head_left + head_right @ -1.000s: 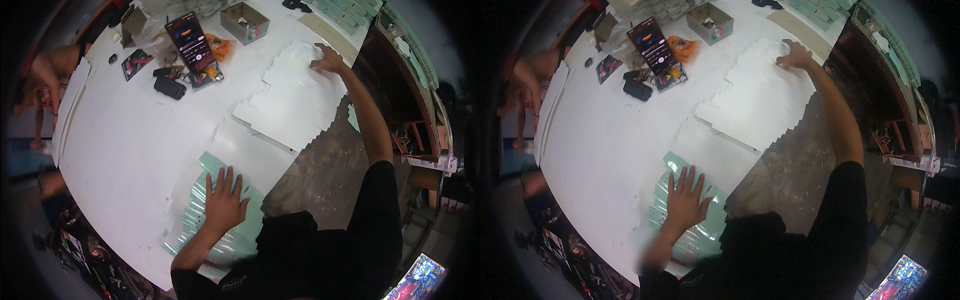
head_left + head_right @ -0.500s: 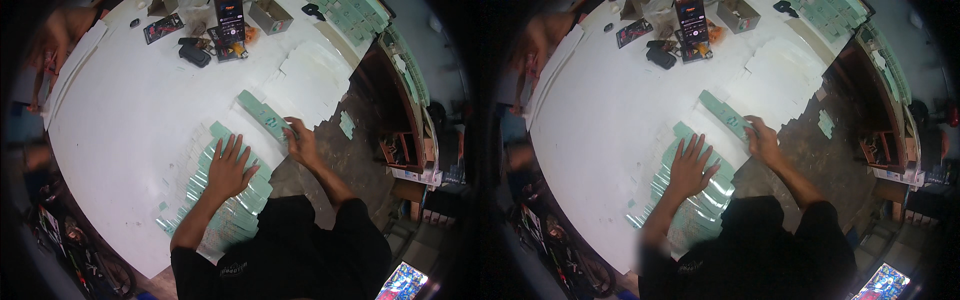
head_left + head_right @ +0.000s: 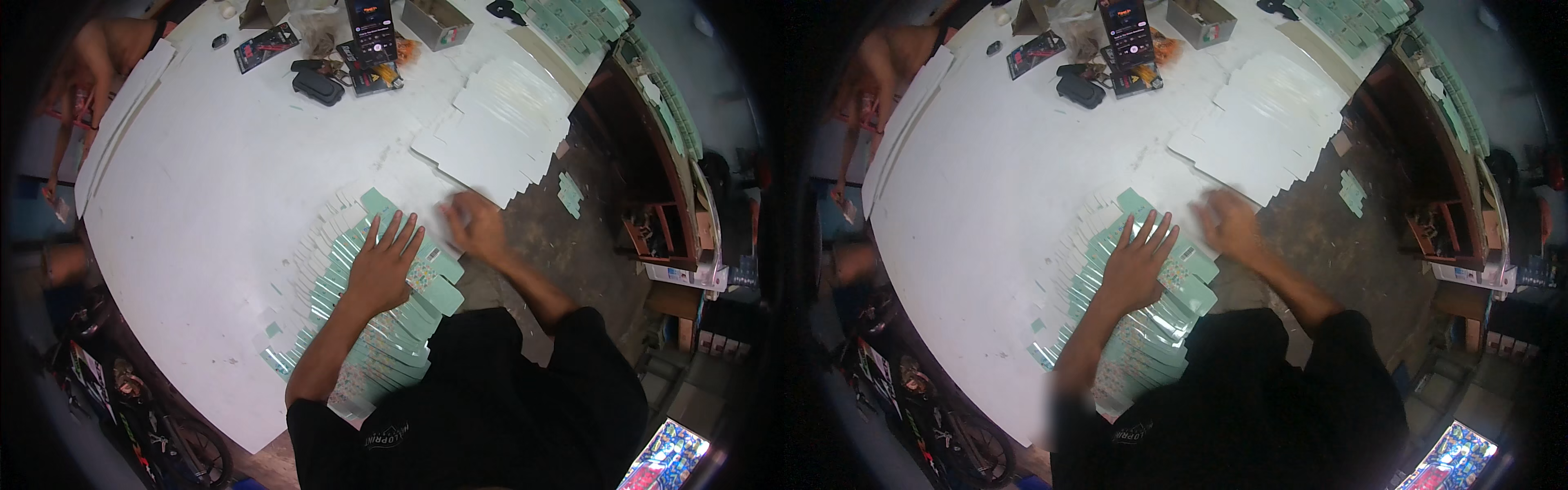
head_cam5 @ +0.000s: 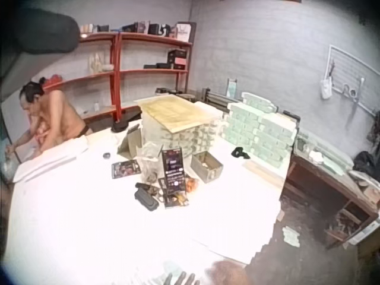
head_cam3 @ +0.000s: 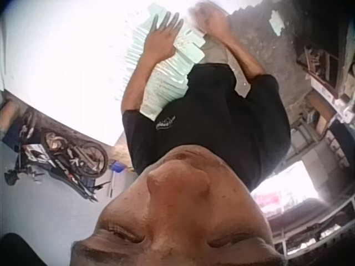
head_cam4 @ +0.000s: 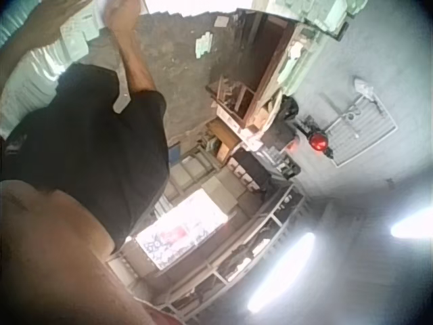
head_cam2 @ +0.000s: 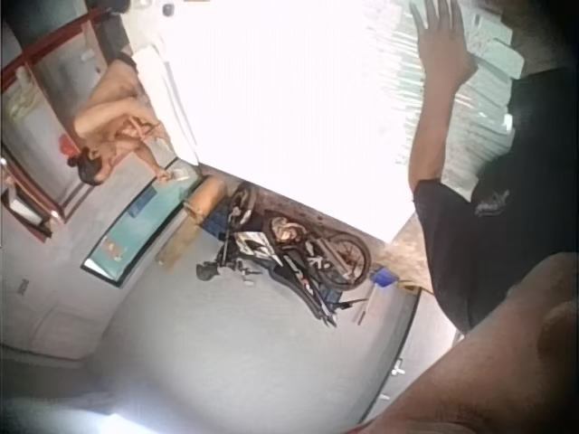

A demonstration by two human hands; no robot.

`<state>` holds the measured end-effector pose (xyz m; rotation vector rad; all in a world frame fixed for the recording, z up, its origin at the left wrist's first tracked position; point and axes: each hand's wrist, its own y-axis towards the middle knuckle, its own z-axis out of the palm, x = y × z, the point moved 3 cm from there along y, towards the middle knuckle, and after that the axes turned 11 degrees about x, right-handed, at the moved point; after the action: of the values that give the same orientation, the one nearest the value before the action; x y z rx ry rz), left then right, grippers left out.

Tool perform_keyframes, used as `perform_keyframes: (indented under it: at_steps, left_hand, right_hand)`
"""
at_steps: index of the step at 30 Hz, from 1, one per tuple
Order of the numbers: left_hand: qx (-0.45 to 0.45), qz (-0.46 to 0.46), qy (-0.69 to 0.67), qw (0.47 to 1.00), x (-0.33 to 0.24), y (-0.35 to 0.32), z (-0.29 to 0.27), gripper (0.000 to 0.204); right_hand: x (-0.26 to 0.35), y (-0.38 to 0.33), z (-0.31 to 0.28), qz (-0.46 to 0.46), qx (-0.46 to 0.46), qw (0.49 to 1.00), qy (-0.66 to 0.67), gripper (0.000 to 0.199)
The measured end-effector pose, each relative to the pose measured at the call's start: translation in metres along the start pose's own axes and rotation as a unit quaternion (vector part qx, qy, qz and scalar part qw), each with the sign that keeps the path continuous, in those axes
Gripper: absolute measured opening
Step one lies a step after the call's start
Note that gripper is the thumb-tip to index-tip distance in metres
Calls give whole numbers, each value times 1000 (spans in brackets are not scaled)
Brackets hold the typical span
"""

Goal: The person picks up stacks of light green paper sheets from a table and places them into a green plastic basket. The person then repeatedly picks up individual white paper sheets and stacks them on top of the green sheets, aligning the edges. The person continues stacking and aligning the sheets into a neat pile.

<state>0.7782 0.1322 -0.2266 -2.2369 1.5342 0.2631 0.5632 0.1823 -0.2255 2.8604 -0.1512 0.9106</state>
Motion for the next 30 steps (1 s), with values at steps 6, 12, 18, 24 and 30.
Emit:
perform_keyframes:
  at_steps: [6, 12, 18, 24, 30]
  left_hand:
    - [-16, -28, -14, 999, -8, 4, -10, 81]
    - [-113, -34, -45, 992, -2, 6, 6, 60]
    - [-74, -58, -111, 989, -10, 11, -7, 64]
    - [-7, -18, 43, 999, -15, 13, -3, 81]
    - [8, 3, -43, 999, -14, 2, -7, 115]
  right_hand:
    - [-64, 1, -18, -15, 12, 1000, 2, 41]
    - [-16, 20, -5, -23, 124, 964, -234, 61]
    - [-21, 8, 21, -92, 128, 957, -245, 71]
    - [10, 6, 29, 89, 294, 937, 166, 19]
    - [-31, 11, -48, -75, -43, 966, -244, 47]
